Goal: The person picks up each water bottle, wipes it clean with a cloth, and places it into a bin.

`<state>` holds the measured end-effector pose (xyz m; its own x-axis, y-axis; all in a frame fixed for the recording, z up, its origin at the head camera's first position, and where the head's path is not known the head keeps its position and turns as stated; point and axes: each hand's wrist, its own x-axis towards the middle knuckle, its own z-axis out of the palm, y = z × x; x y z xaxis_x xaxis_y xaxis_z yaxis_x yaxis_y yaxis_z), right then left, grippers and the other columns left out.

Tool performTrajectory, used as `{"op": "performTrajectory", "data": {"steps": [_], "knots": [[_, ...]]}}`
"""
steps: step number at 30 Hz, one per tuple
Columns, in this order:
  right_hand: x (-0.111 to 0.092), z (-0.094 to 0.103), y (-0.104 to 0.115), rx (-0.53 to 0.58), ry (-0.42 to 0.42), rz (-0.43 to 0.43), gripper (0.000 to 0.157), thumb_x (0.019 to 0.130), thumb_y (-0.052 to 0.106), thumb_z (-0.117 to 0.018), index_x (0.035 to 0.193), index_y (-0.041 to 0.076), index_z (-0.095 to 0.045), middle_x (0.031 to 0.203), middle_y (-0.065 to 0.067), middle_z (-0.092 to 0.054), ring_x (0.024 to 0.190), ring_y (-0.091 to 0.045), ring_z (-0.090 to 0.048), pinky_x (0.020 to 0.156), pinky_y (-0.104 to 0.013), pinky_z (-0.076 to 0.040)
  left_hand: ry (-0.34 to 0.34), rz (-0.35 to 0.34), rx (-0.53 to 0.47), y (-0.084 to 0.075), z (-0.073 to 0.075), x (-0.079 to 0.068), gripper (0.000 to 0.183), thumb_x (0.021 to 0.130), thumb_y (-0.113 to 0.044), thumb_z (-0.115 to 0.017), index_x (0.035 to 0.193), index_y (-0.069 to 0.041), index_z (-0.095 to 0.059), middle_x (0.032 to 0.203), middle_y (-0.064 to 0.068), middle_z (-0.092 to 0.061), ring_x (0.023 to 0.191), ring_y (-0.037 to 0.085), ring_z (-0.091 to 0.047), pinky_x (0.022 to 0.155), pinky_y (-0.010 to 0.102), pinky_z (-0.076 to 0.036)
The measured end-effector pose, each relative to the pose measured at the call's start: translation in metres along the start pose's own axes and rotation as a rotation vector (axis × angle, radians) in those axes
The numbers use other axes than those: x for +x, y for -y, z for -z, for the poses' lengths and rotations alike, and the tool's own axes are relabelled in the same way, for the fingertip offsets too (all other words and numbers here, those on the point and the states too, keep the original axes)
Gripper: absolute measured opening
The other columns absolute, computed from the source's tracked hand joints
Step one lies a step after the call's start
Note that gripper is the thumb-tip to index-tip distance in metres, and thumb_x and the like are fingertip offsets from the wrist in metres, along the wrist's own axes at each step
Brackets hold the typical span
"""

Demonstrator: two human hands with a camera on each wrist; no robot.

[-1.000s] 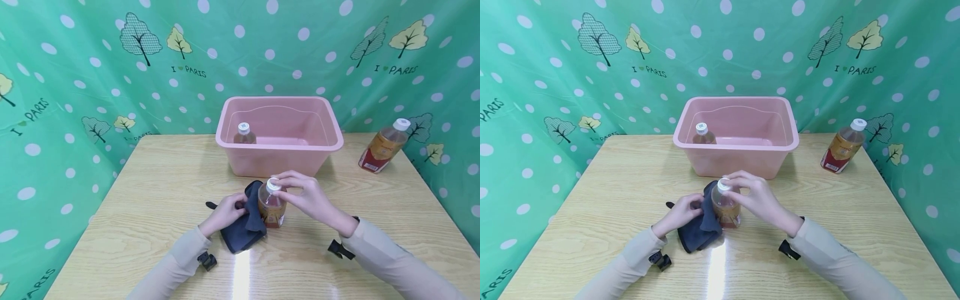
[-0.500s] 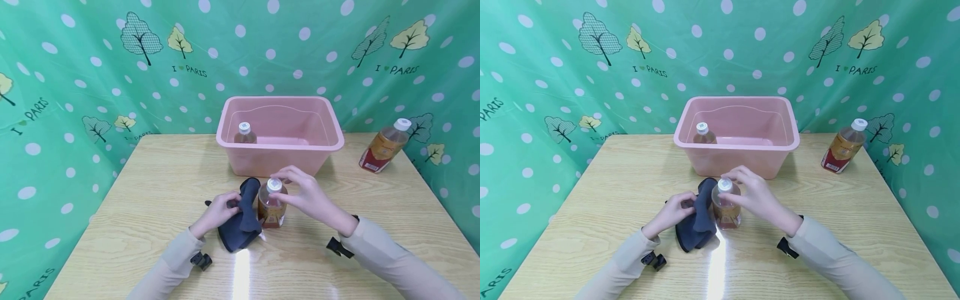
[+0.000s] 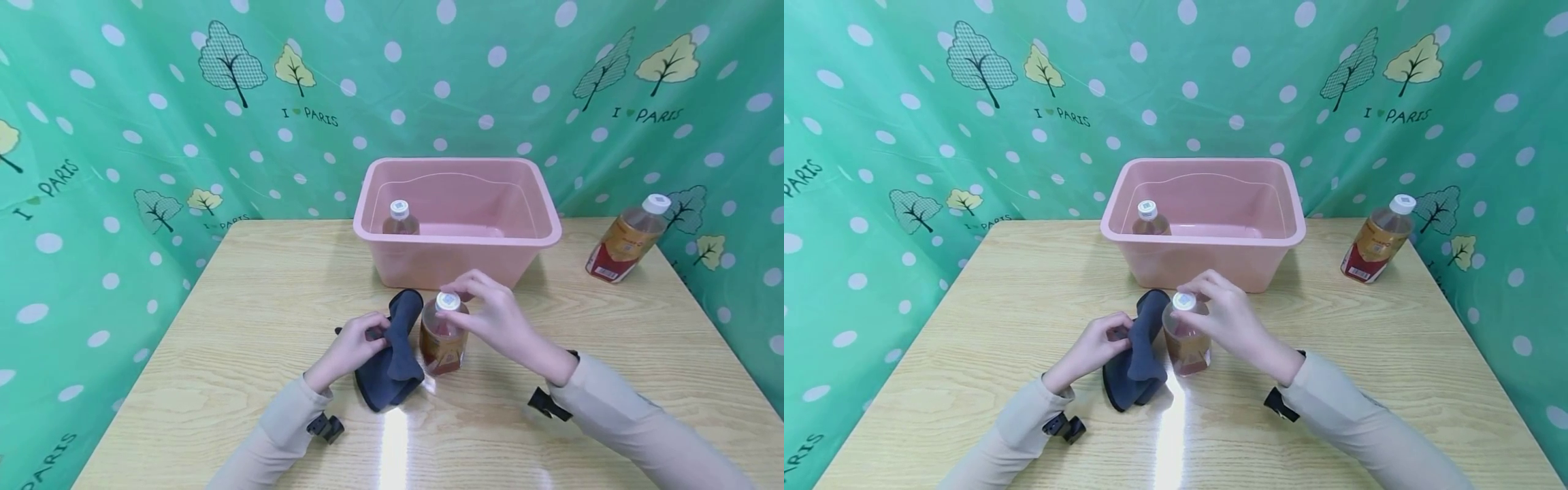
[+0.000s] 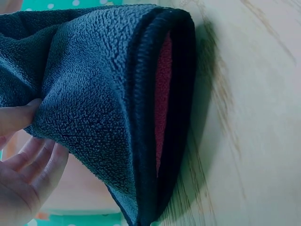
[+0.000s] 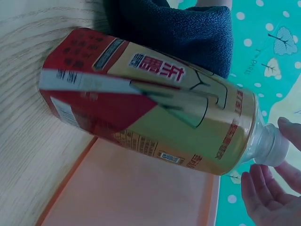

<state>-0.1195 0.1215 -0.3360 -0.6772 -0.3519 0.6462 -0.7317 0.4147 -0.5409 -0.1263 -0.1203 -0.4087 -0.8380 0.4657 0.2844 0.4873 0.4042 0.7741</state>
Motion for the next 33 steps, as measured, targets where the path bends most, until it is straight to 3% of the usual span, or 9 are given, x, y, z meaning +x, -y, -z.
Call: {"op": "performTrajectory", "data": {"steps": [11, 21, 30, 33], "knots": [[-0.004, 0.011, 0.000, 0.124, 0.119, -0.129, 0.031, 0.071, 0.004, -0.070, 0.102, 0.002, -0.064, 0.099, -0.002, -0.062, 0.085, -0.011, -0.058, 0.073, -0.030, -0.049, -0.006, -0.004, 0.001, -0.001, 0.001, -0.001, 0.015, 0.072, 0.010, -0.058, 0.082, 0.000, -0.058, 0.083, 0.010, -0.059, 0.072, 0.019, -0.058, 0.062, 0.026, -0.049], [-0.004, 0.017, -0.004, 0.098, 0.214, -0.072, 0.034, 0.076, 0.000, -0.064, 0.110, 0.004, -0.061, 0.110, -0.004, -0.060, 0.106, -0.015, -0.052, 0.087, -0.019, -0.041, -0.001, -0.008, -0.029, -0.004, 0.002, -0.002, 0.015, 0.073, 0.011, -0.057, 0.083, 0.001, -0.058, 0.084, 0.011, -0.059, 0.073, 0.019, -0.058, 0.062, 0.028, -0.050], [-0.005, 0.020, -0.008, 0.128, 0.282, -0.063, 0.034, 0.080, 0.001, -0.060, 0.114, 0.002, -0.058, 0.116, -0.006, -0.058, 0.111, -0.018, -0.050, 0.091, -0.020, -0.038, -0.008, 0.017, -0.029, -0.005, -0.001, 0.000, 0.016, 0.072, 0.012, -0.058, 0.084, 0.000, -0.059, 0.087, 0.011, -0.060, 0.074, 0.021, -0.058, 0.063, 0.027, -0.049], [-0.006, 0.021, -0.009, 0.143, 0.286, -0.060, 0.034, 0.081, 0.001, -0.059, 0.114, 0.002, -0.057, 0.117, -0.006, -0.057, 0.112, -0.018, -0.049, 0.091, -0.020, -0.038, -0.019, 0.022, -0.035, -0.013, 0.000, 0.001, 0.017, 0.071, 0.015, -0.056, 0.082, 0.002, -0.058, 0.085, 0.014, -0.059, 0.073, 0.022, -0.058, 0.063, 0.030, -0.049]]}}
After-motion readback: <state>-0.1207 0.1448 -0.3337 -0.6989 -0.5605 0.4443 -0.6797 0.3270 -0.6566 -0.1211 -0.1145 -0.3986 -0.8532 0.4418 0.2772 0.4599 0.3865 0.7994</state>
